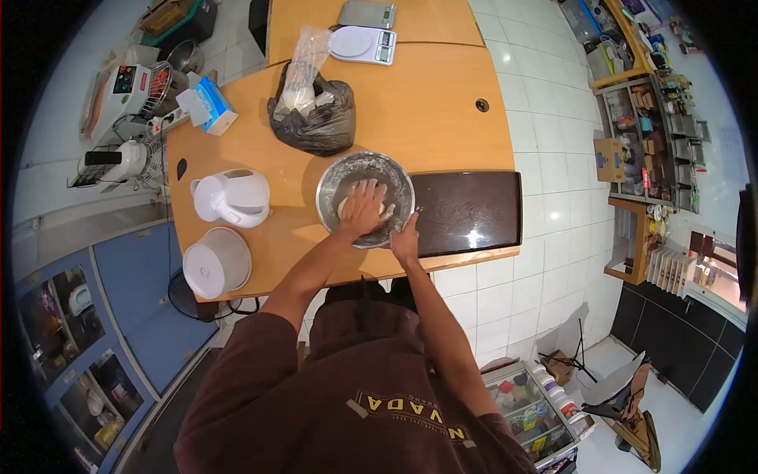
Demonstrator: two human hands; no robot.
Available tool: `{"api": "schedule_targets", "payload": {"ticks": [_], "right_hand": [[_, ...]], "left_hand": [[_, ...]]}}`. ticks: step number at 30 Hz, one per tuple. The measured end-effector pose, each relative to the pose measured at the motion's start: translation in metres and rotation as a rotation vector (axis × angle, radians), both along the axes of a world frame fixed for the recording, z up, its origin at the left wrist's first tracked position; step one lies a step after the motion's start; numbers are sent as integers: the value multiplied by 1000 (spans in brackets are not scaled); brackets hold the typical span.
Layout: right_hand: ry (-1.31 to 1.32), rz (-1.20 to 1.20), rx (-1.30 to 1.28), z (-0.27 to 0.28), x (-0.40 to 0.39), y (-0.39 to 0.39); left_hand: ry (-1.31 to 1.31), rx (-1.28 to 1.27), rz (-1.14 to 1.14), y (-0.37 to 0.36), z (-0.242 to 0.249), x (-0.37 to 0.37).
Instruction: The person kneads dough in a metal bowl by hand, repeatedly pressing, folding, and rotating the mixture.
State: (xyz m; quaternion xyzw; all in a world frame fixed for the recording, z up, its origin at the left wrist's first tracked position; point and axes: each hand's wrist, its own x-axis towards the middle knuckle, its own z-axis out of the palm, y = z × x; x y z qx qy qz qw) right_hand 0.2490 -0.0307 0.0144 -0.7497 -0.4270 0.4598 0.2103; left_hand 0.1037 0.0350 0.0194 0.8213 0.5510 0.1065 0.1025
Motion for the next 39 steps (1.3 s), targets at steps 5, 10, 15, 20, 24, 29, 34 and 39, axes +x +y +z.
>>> {"api": "schedule_targets", "payload": {"ticks": [5, 10, 15, 20, 24, 29, 34, 39], "right_hand": [[4, -22, 56, -3, 2, -9], [94, -77, -68, 9, 2, 1], [-13, -53, -102, 9, 7, 2], [34, -55, -137, 21, 9, 7], [-6, -22, -94, 18, 11, 4], [140, -90, -131, 62, 4, 11], [72, -49, -71, 17, 11, 3], [5, -8, -34, 18, 11, 2]], "left_hand": [[-45, -127, 150, 35, -14, 15], [-102, -238, 290, 46, -27, 21], [101, -425, -205, 32, 27, -2], [82, -513, -346, 25, 14, -30], [-110, -519, -125, 26, 44, -36], [-352, -314, -33, 6, 37, -53], [-222, -480, -79, -3, 29, -50], [-163, -308, -50, -4, 27, -23]]}}
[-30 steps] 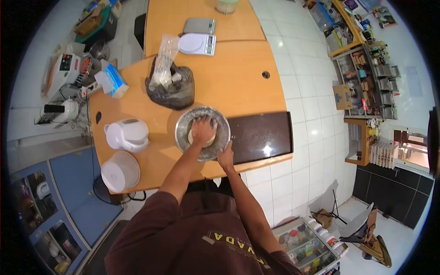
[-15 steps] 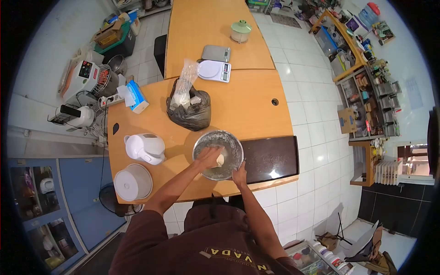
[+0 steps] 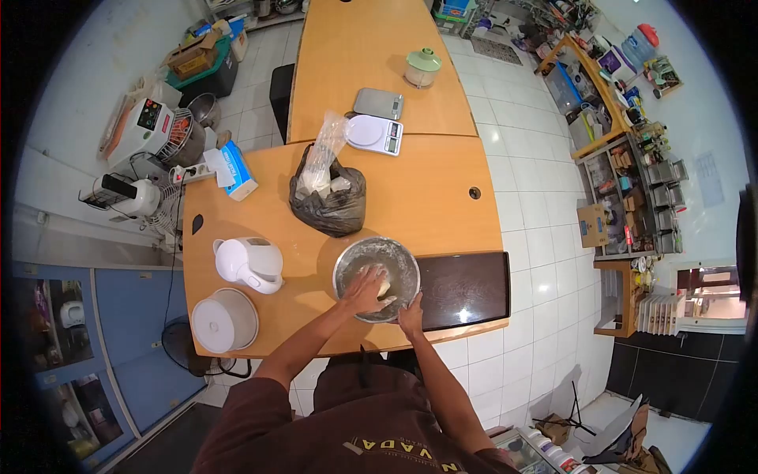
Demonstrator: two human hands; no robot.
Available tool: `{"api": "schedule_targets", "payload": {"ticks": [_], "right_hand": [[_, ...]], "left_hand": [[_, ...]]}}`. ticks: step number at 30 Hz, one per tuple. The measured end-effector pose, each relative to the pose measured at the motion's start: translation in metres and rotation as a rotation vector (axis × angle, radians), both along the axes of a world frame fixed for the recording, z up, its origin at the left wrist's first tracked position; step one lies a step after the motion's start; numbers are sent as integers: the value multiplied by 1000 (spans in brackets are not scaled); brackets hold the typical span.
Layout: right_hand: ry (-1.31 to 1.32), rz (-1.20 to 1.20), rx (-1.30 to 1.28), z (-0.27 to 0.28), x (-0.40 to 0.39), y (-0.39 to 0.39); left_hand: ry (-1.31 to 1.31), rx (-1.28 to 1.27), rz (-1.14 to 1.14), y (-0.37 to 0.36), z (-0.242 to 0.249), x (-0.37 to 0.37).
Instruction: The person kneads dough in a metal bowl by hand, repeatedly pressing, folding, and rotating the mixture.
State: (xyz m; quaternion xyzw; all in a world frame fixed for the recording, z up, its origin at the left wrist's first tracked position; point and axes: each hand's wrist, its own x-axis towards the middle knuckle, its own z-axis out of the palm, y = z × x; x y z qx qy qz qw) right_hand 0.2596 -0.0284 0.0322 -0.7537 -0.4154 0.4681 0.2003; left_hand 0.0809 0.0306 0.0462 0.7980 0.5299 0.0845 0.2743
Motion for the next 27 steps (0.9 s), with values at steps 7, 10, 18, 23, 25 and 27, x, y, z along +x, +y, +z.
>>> {"api": "schedule_targets", "payload": {"ticks": [7, 10, 18, 23, 25, 27], "right_hand": [[1, 56, 10, -2, 4, -1], [-72, 75, -36, -9, 7, -6], [-23, -21, -41, -5, 2, 0], [-22, 4, -19, -5, -4, 2], [15, -6, -33, -5, -5, 3], [26, -23, -63, -6, -6, 2]], "left_hand": [[129, 146, 210, 10, -29, 50], [111, 43, 259, 26, -44, 65], [-109, 43, 500, 42, -44, 68], [-69, 236, 478, 12, -22, 44], [-81, 107, 240, 2, 1, 22], [-68, 34, 69, -9, 21, 3]]}}
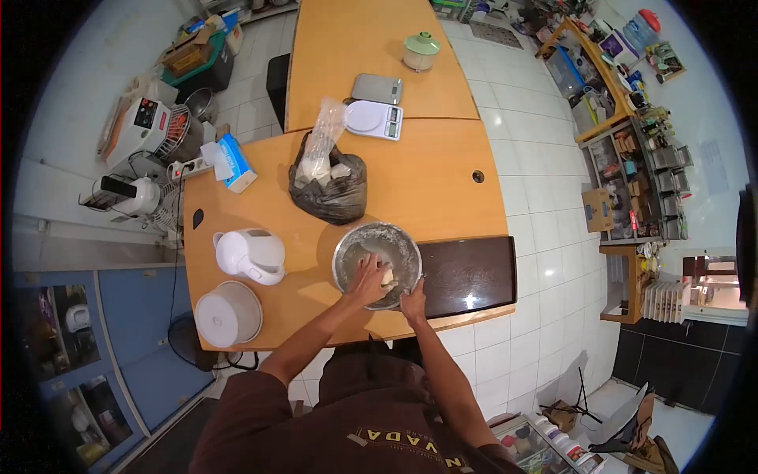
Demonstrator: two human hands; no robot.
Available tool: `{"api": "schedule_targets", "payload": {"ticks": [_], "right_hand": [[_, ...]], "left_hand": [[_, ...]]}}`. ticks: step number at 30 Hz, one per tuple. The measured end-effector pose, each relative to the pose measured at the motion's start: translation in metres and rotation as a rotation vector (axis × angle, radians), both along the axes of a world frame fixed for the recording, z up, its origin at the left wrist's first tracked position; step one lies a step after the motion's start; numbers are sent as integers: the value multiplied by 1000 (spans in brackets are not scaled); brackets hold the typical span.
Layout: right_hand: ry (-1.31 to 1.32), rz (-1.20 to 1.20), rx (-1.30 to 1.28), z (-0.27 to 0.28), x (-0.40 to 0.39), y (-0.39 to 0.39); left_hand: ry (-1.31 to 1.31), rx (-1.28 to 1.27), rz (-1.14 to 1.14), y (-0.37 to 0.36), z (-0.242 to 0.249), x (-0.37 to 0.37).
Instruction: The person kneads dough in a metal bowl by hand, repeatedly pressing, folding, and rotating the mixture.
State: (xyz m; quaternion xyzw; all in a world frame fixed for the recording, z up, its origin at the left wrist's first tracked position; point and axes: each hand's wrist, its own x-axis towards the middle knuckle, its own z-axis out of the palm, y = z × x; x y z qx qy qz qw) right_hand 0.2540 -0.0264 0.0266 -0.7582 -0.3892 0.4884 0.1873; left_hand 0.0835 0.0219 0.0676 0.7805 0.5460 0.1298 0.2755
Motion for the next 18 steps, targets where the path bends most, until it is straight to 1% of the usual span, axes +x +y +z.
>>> {"api": "schedule_targets", "payload": {"ticks": [2, 5, 8, 11, 13, 14, 15, 18], "right_hand": [[-17, -24, -38, 1, -2, 2], [30, -4, 32, -8, 1, -1], [89, 33, 84, -36, -1, -4], [133, 99, 87, -40, -9, -9], [16, 174, 115, 2, -25, -9], [9, 174, 96, -2, -29, -11], [1, 175, 77, -2, -33, -13], [-49, 188, 50, -1, -38, -19]], "left_hand": [[40, -8, -106, -5, 11, -14], [53, 235, -160, -12, 11, -31], [-60, -245, -102, 1, 18, -35], [34, -95, -42, -1, 4, -27], [64, 16, 32, -13, -22, -19], [81, 74, 70, -17, -31, -16], [142, 90, 19, -18, -24, -14], [153, 241, -44, -21, -53, -2]]}}
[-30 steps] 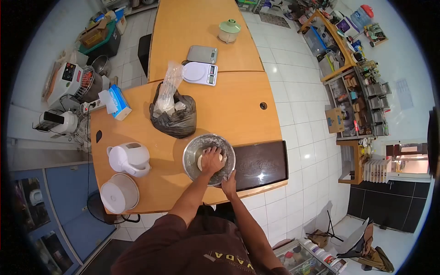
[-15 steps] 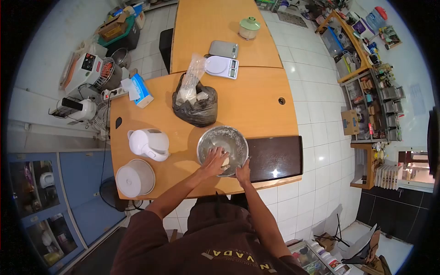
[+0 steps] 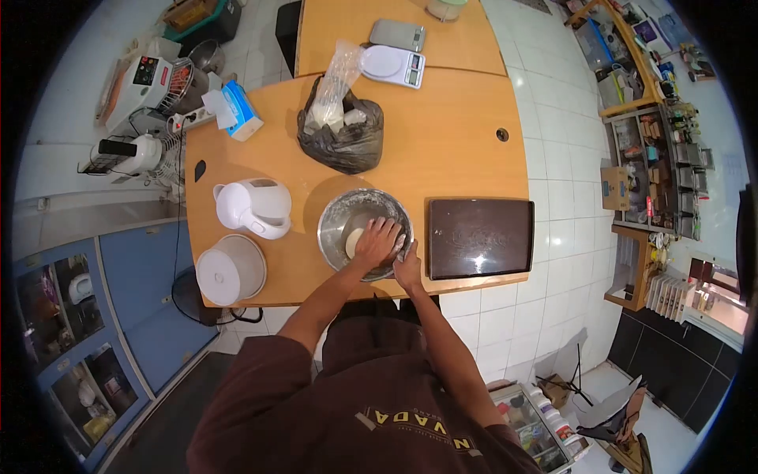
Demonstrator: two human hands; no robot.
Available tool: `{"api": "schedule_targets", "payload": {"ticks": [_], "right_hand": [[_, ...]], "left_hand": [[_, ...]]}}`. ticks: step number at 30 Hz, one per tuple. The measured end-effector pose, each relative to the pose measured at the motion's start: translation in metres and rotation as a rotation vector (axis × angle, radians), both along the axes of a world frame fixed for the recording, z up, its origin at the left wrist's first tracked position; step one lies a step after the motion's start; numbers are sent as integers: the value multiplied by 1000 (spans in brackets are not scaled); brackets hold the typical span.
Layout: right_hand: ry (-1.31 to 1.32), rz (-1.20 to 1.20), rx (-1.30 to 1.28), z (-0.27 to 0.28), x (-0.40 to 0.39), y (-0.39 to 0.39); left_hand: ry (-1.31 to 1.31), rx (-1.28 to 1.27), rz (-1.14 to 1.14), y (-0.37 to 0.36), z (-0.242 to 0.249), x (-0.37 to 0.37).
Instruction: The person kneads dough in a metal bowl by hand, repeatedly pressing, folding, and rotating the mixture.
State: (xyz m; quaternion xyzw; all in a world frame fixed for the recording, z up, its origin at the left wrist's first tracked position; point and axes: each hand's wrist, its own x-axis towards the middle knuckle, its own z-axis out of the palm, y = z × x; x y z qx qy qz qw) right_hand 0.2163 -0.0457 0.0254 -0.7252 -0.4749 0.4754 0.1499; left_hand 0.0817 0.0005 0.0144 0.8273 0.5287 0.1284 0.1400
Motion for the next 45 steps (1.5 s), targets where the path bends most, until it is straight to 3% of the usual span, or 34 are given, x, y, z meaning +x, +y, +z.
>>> {"api": "schedule_targets", "payload": {"ticks": [5, 10, 13, 17, 22, 25, 28, 30, 34, 37, 45], "right_hand": [[-1, -1, 38, -1, 4, -8], [33, -76, 16, 0, 0, -2], [12, -136, 62, -2, -5, -5], [75, -171, 19, -4, -6, 2], [90, -205, 15, -1, -3, 10], [103, -212, -8, -7, 2, 12], [51, -167, 27, -15, 4, 10], [-17, -120, 62, -21, 6, 11], [158, -250, 17, -24, 10, 16], [146, -207, -5, -32, 17, 17], [98, -205, -11, -27, 18, 16]], "left_hand": [[-77, -4, 106, 38, -37, 22], [-161, -104, 172, 44, -20, 15], [-198, -255, 70, 43, -16, 4], [26, -454, -185, 46, 12, -25], [124, -575, -345, 58, 83, -50], [171, -220, -412, 44, 60, -78], [35, -597, -162, 47, 56, -87], [1, -474, -30, 43, 59, -86], [-11, -367, 88, 31, 73, -77], [84, -348, -28, 24, 56, -67], [-32, -123, 163, 28, 6, -25]]}}
